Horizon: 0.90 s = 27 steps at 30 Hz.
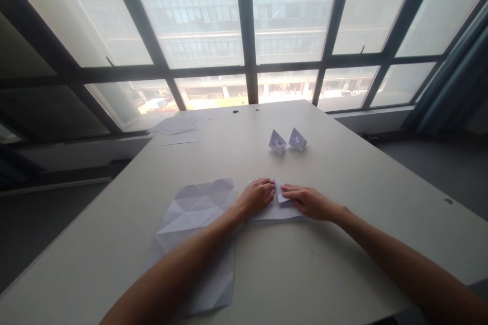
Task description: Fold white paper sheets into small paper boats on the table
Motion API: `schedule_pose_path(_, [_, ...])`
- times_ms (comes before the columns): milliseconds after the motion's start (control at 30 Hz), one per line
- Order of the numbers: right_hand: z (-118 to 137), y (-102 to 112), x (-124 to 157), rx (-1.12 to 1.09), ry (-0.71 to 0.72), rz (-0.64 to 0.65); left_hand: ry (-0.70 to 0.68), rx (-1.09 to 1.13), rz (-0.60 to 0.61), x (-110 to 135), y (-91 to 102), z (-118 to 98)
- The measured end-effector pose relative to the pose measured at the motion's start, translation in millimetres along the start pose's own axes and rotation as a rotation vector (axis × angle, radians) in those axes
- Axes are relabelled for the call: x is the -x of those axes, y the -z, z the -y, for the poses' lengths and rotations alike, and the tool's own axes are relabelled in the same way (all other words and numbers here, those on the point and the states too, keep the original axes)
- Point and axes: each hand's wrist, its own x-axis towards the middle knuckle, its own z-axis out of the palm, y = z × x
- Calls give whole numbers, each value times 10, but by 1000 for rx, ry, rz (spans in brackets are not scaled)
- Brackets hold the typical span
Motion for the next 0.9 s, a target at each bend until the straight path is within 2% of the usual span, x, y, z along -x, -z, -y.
schedule_pose_path(200, [38,1,2,50,56,40,40,-49,3,21,19,-3])
schedule_pose_path(333, [53,31,-5,59,60,71,42,-145,53,39,29,-11])
schedule_pose_path(533, [93,-64,87,73,6,206,57,-185,118,43,38,-22])
schedule_pose_path(700, [88,-184,158,131,-15,226,80,-187,102,40,25,4])
schedule_pose_path(900, [15,-139,152,132,-55,244,96,-194,76,23,31,84])
